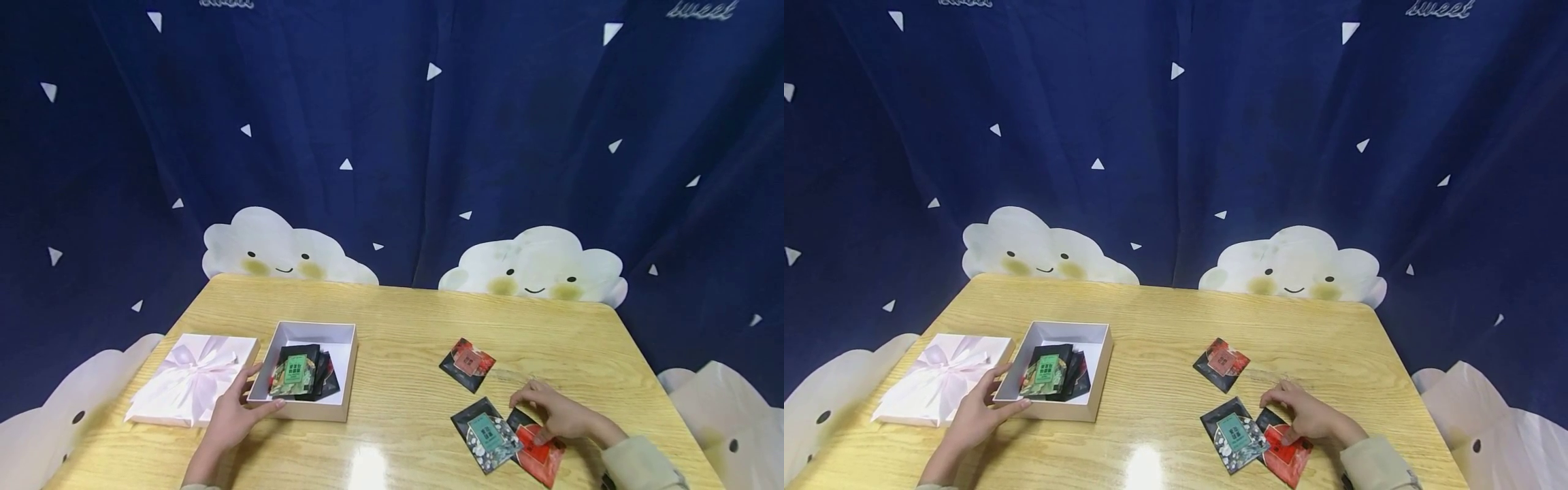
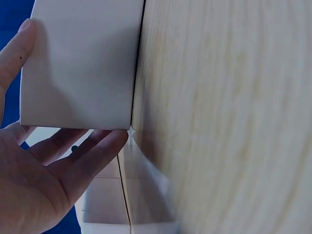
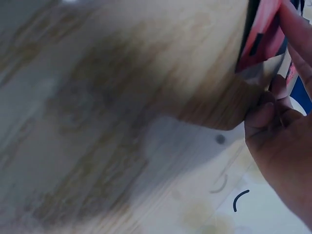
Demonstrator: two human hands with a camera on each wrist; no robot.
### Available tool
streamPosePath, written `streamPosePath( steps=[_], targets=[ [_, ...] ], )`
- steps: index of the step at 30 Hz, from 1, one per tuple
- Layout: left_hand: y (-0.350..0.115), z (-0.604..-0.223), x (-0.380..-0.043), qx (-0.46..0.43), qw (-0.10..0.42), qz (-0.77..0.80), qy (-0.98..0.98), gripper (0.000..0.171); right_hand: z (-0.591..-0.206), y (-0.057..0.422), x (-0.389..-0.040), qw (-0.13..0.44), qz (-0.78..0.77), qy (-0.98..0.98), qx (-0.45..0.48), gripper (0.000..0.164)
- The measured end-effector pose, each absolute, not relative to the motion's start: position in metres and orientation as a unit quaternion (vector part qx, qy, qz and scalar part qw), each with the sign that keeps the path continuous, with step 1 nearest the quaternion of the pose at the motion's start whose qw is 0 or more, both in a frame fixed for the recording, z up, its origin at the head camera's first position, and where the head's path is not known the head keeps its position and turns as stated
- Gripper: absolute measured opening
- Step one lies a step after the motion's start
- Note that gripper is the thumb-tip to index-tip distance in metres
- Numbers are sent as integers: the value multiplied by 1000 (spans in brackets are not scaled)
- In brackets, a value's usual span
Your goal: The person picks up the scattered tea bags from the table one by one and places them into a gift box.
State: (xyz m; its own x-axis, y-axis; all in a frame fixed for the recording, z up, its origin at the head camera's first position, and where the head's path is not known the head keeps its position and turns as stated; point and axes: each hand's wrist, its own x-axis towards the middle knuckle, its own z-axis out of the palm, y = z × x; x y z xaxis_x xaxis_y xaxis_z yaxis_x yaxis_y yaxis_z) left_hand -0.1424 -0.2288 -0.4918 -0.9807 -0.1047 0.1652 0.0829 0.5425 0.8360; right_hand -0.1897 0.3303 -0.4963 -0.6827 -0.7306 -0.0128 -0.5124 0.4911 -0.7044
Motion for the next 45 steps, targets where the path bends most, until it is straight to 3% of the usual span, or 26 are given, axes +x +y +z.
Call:
streamPosePath(
  steps=[8,16,23,25,30,37,41,45],
  targets=[
    [-227,-491,-142,8,99,-473,-875,73,-498,330,-190,111,-323,856,-390,51],
    [-228,-491,-143,7,103,-478,-872,74,-497,327,-193,125,-299,874,-362,40],
    [-230,-491,-142,11,102,-481,-871,74,-502,328,-196,78,-330,846,-411,28],
    [-229,-491,-143,13,100,-486,-868,74,-502,329,-197,91,-362,832,-409,22],
    [-228,-492,-143,14,95,-495,-863,75,-492,337,-201,203,-445,807,-330,1],
    [-228,-493,-143,15,99,-498,-861,75,-477,345,-206,259,-470,807,-246,17],
    [-228,-493,-144,15,98,-503,-859,75,-471,347,-207,237,-474,825,-195,21],
    [-227,-492,-144,19,98,-499,-861,75,-465,344,-206,176,-465,856,-142,25]
  ],
)
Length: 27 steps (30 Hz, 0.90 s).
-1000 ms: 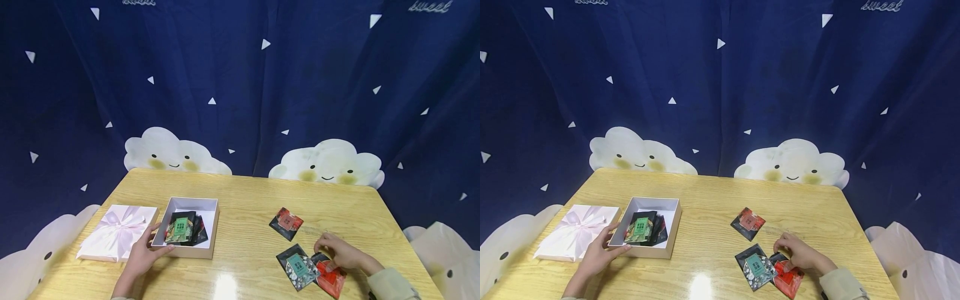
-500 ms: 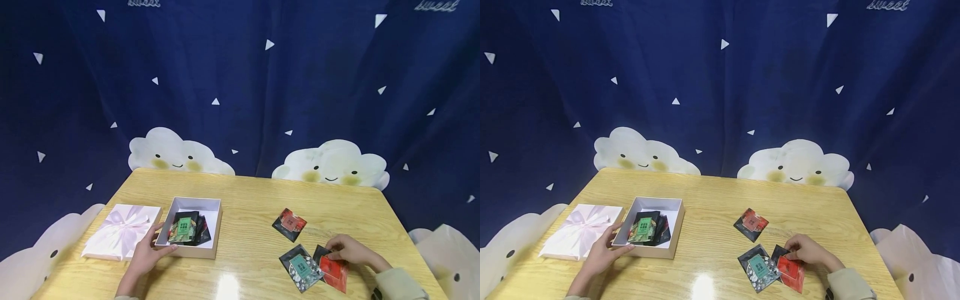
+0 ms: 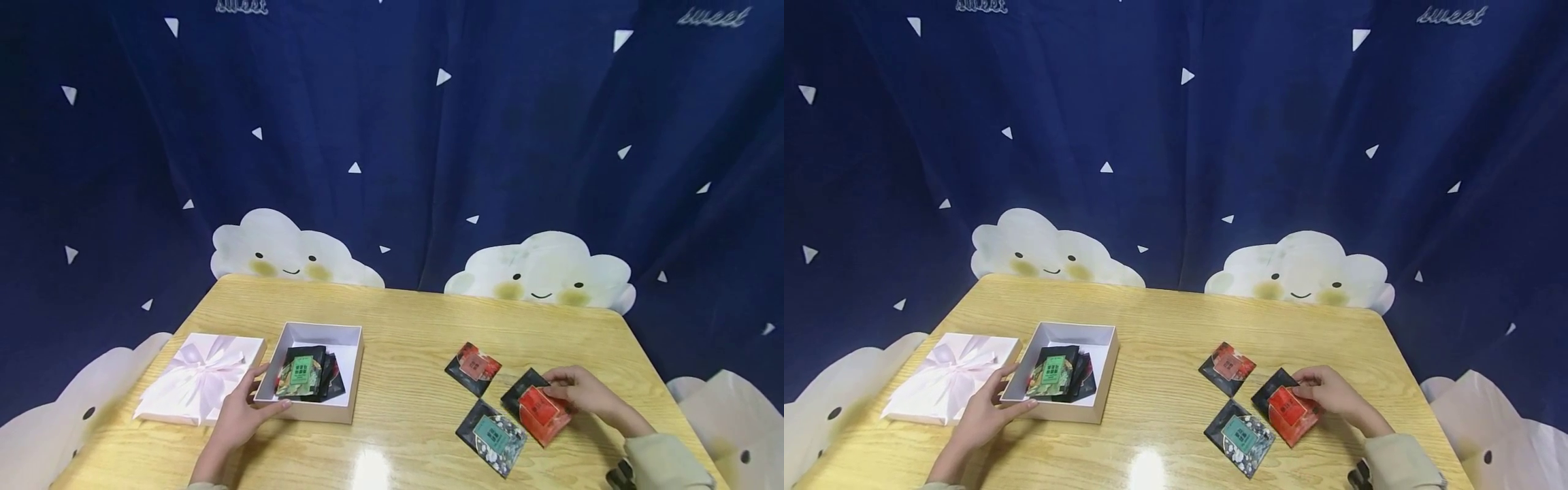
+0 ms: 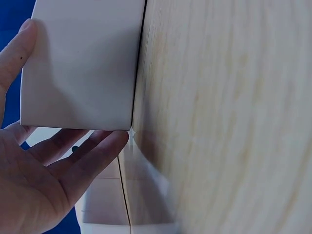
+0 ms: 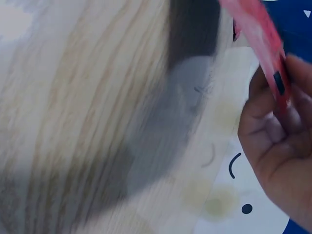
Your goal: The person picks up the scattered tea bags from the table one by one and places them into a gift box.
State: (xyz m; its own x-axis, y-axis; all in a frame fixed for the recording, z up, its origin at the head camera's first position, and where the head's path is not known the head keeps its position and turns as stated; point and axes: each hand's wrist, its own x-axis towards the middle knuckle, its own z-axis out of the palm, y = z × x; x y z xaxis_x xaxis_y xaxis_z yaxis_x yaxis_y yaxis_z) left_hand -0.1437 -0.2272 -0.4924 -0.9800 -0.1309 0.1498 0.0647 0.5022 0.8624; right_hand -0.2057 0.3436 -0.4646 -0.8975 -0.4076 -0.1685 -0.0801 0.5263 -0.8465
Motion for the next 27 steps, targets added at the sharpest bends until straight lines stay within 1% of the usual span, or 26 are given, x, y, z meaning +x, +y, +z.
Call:
streamPosePath(
  steps=[3,8,16,24,27],
  targets=[
    [-227,-492,-143,20,98,-496,-862,75,-462,339,-205,138,-469,866,-102,27],
    [-227,-491,-143,17,98,-498,-861,75,-459,333,-204,120,-498,857,-61,29],
    [-227,-490,-143,18,98,-500,-860,74,-461,318,-209,117,-529,840,-19,36],
    [-227,-489,-142,19,96,-504,-858,74,-462,292,-215,111,-547,829,-15,38],
    [-227,-489,-142,21,95,-503,-859,74,-463,283,-220,116,-563,818,-19,39]
  ],
)
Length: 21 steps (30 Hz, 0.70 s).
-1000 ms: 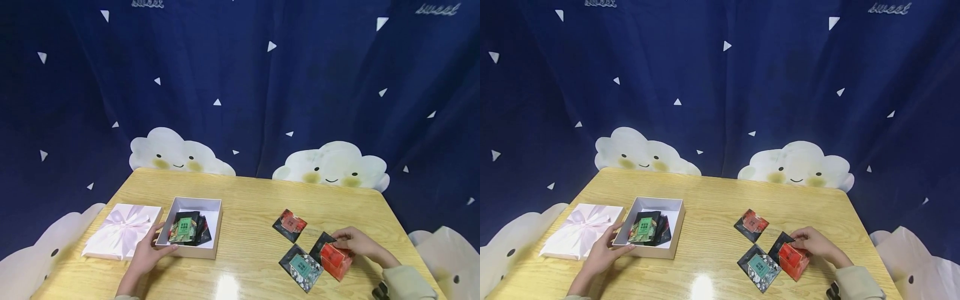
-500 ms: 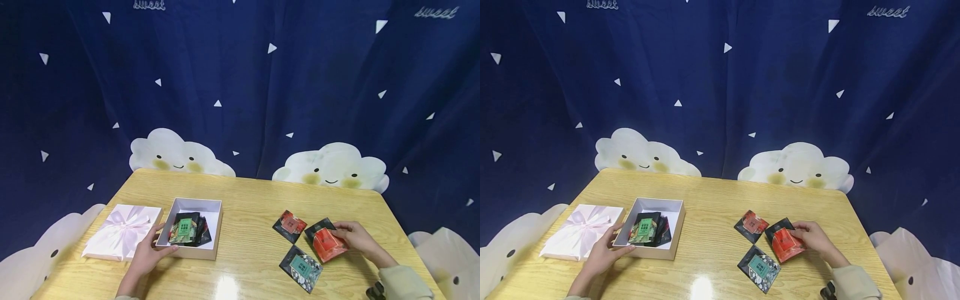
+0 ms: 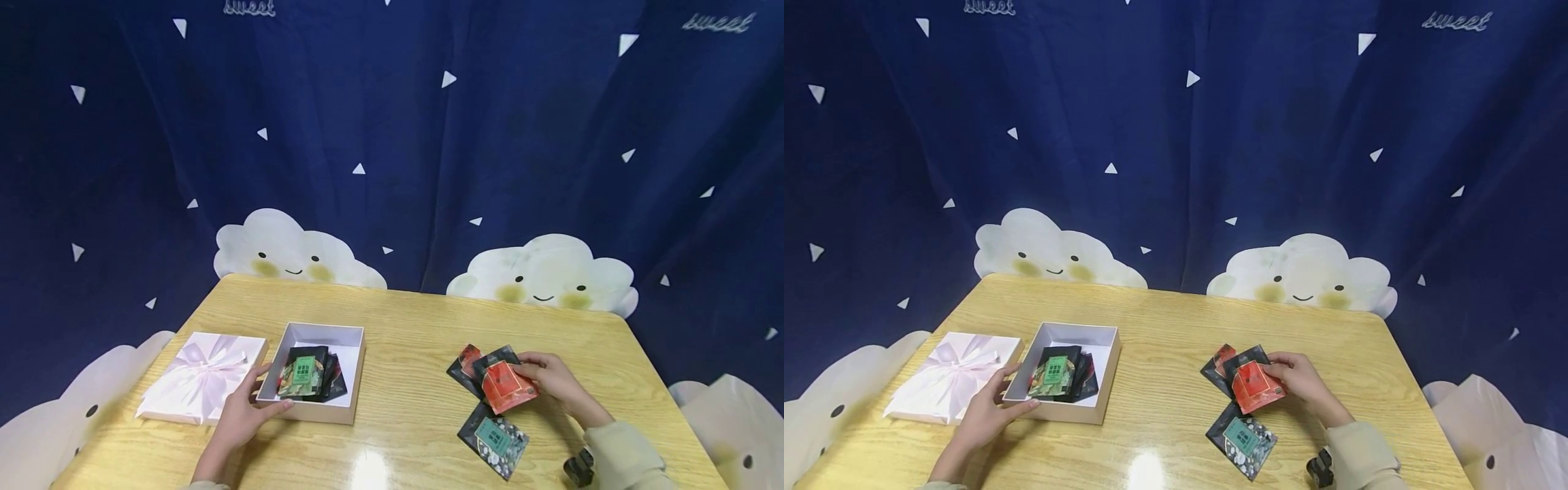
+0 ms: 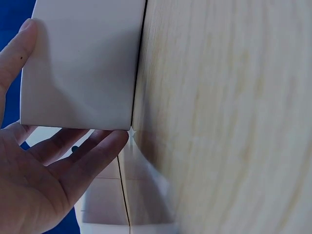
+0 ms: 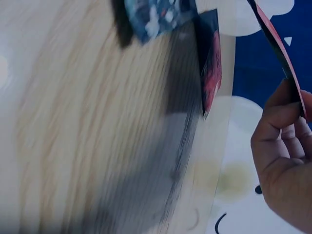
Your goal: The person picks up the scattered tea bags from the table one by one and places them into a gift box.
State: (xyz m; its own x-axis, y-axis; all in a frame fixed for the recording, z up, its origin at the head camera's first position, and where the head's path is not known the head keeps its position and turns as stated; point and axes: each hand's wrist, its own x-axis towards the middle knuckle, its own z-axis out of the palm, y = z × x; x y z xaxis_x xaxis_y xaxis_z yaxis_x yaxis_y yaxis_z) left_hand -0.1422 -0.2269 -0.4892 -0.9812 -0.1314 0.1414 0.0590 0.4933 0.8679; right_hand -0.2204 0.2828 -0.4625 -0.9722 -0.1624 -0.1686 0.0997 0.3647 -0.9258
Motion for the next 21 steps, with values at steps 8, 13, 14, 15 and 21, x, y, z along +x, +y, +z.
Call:
streamPosePath(
  steps=[8,13,14,15,21],
  targets=[
    [-228,-491,-144,19,94,-508,-856,73,-464,259,-233,141,-608,780,-52,42],
    [-228,-494,-144,9,107,-503,-858,71,-458,237,-236,134,-609,780,-43,43],
    [-228,-494,-144,8,109,-501,-858,71,-457,234,-237,135,-612,778,-44,42],
    [-228,-495,-144,8,110,-499,-860,71,-456,230,-239,137,-619,772,-43,41],
    [-228,-493,-143,9,107,-502,-858,71,-450,209,-246,137,-660,738,-28,39]
  ],
)
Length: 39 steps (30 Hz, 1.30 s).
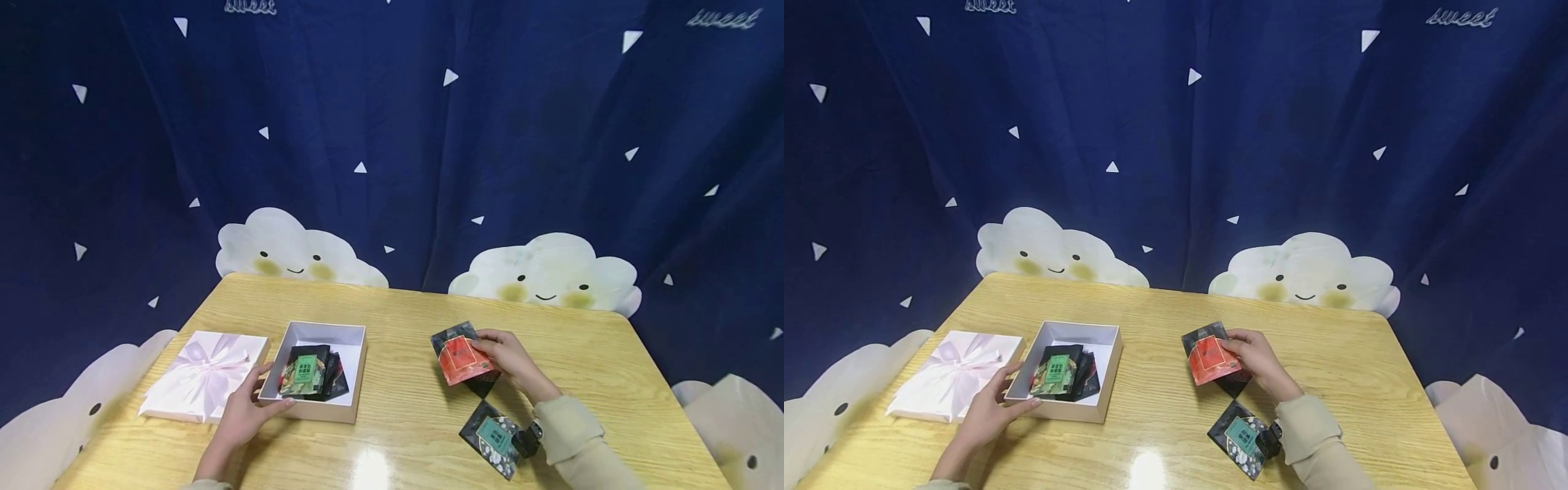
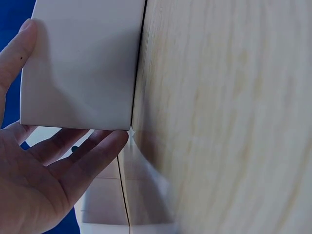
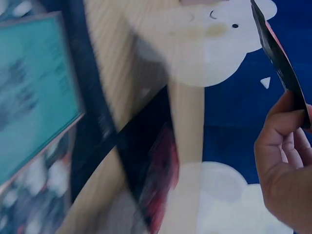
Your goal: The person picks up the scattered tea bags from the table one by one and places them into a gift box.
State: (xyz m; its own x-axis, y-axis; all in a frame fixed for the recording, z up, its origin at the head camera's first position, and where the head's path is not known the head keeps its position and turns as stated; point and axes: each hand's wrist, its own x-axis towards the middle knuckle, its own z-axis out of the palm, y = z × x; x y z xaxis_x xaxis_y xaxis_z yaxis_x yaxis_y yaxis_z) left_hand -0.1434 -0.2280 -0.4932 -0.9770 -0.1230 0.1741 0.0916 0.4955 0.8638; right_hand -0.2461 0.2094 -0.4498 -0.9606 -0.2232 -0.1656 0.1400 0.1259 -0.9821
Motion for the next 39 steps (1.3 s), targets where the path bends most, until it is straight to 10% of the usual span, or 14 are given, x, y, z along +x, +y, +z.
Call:
streamPosePath(
  steps=[39],
  targets=[
    [-227,-492,-143,15,99,-505,-857,73,-455,44,-245,164,-742,649,-32,32]
  ],
)
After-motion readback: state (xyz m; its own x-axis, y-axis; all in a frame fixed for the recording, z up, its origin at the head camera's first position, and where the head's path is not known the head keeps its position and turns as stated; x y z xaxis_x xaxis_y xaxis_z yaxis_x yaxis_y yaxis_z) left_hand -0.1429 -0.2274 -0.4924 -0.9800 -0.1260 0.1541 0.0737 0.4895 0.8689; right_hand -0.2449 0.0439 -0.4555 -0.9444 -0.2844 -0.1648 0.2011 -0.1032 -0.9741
